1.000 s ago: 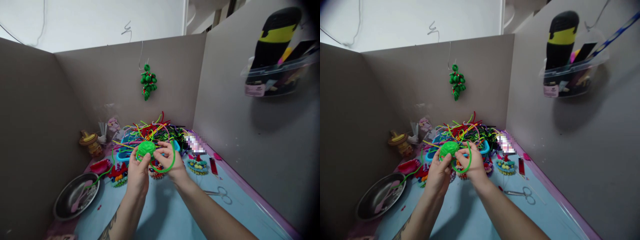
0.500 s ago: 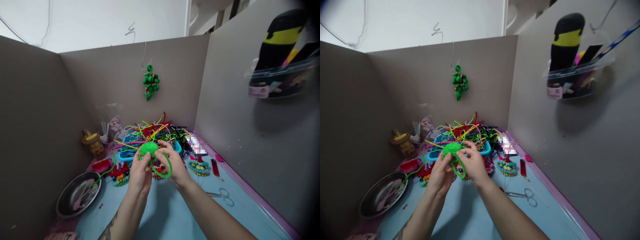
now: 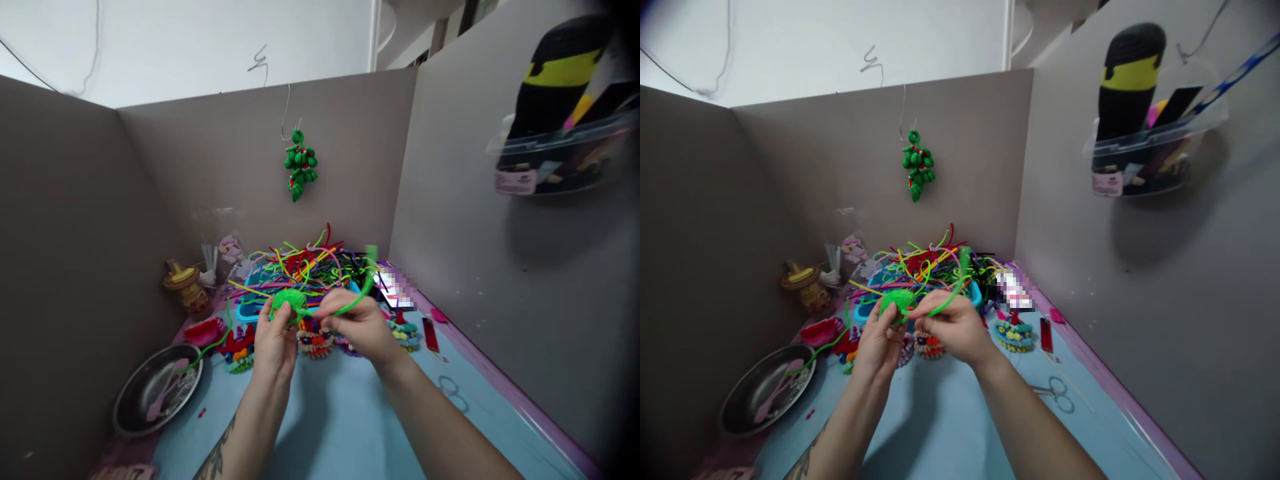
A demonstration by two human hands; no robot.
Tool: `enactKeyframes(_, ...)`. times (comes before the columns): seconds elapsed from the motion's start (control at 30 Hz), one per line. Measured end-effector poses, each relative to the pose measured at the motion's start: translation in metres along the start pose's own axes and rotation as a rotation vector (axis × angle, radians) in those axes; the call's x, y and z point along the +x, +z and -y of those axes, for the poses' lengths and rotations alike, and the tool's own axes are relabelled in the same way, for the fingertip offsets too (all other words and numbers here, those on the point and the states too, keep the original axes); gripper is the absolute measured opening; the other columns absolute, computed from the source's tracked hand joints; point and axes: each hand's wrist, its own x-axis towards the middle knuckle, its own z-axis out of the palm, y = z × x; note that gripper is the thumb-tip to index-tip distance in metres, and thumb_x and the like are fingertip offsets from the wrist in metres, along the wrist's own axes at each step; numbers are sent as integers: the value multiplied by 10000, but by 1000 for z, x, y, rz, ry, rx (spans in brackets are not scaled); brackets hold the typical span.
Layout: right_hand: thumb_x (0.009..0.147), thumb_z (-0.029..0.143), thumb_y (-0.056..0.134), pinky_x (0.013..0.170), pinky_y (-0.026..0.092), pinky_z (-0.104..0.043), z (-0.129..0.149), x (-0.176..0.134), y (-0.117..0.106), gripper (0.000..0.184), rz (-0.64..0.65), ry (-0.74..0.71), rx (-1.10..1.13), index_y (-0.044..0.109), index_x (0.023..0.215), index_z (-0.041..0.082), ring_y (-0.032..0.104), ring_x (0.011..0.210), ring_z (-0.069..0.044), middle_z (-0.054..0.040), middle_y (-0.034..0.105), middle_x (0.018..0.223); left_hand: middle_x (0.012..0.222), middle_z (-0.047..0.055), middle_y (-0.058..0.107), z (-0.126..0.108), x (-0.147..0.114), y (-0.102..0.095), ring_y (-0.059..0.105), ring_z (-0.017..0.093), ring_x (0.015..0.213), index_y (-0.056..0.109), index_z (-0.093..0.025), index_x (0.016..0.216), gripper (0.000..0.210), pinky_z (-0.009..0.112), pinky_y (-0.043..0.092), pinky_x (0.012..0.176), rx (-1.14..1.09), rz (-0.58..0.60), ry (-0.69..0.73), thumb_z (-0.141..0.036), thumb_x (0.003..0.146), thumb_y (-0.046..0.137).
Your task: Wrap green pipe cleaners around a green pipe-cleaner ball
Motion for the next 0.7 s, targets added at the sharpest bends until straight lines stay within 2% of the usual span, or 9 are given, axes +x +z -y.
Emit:
enactKeyframes(0.1, 692, 358, 766, 642, 471, -303, -10, 3, -11, 121, -313, 109, 146, 739, 731, 247, 591, 700, -170, -16, 660, 720, 789, 1, 699, -1, -1, 1, 660, 110, 648, 597, -181, 952, 336, 223, 530, 636, -12, -9, -59, -90, 666, 749)
enactKeyframes(0.17, 683, 430, 757, 642, 470, -307, -15, 5, -13, 220, -430, 219, 205, 720, 780, 236, 580, 680, -166, -12, 649, 714, 795, 4, 702, -2, -2, 2, 657, 101, 652, 606, -176, 930, 278, 226, 539, 666, -30, 6, -82, -87, 695, 725)
enactKeyframes(0.2, 676, 451, 755, 665, 476, -314, -17, 6, -11, 278, -434, 247, 212, 705, 849, 238, 590, 713, -174, -15, 658, 762, 786, 0, 700, -2, -3, 3, 651, 94, 645, 609, -175, 912, 253, 222, 540, 672, -39, 3, -83, -85, 703, 719)
enactKeyframes(0.27, 643, 443, 775, 754, 483, -341, -20, 5, -4, 408, -351, 254, 147, 653, 981, 249, 607, 850, -204, -27, 661, 919, 771, -11, 693, -1, -4, 3, 643, 85, 637, 610, -172, 871, 210, 210, 538, 670, -55, -9, -64, -89, 710, 716)
enactKeyframes(0.33, 585, 365, 814, 871, 457, -376, -21, 3, 8, 457, -251, 230, -26, 624, 981, 241, 581, 998, -238, -42, 625, 1044, 764, -16, 687, -1, -4, 3, 639, 84, 640, 608, -170, 836, 191, 197, 531, 650, -66, -6, -34, -105, 703, 729)
enactKeyframes(0.4, 556, 263, 815, 977, 395, -400, -23, 1, 20, 357, -272, 198, -232, 625, 856, 216, 528, 1100, -257, -53, 582, 1074, 778, -14, 687, 0, -5, 3, 640, 89, 655, 613, -172, 840, 211, 187, 522, 630, -71, 17, -9, -127, 686, 750)
enactKeyframes(0.47, 578, 216, 785, 1013, 365, -411, -26, -2, 30, 281, -287, 204, -326, 634, 815, 212, 492, 1151, -260, -60, 549, 1109, 796, -10, 690, 2, -7, 3, 641, 95, 672, 620, -178, 866, 255, 189, 517, 634, -69, 36, 0, -149, 665, 773)
enactKeyframes(0.6, 685, 245, 704, 1034, 348, -430, -32, -7, 41, 104, -376, 232, -330, 639, 758, 206, 498, 1145, -253, -76, 534, 1135, 854, 9, 702, 8, -11, 4, 649, 110, 731, 626, -182, 920, 326, 211, 513, 691, -52, 62, -4, -186, 642, 795)
enactKeyframes(0.7, 704, 277, 694, 1047, 344, -433, -36, -10, 45, 106, -456, 246, -282, 627, 750, 208, 489, 1158, -257, -85, 538, 1150, 878, 14, 706, 11, -14, 5, 654, 119, 760, 626, -188, 950, 359, 225, 503, 718, -54, 81, -9, -186, 635, 799)
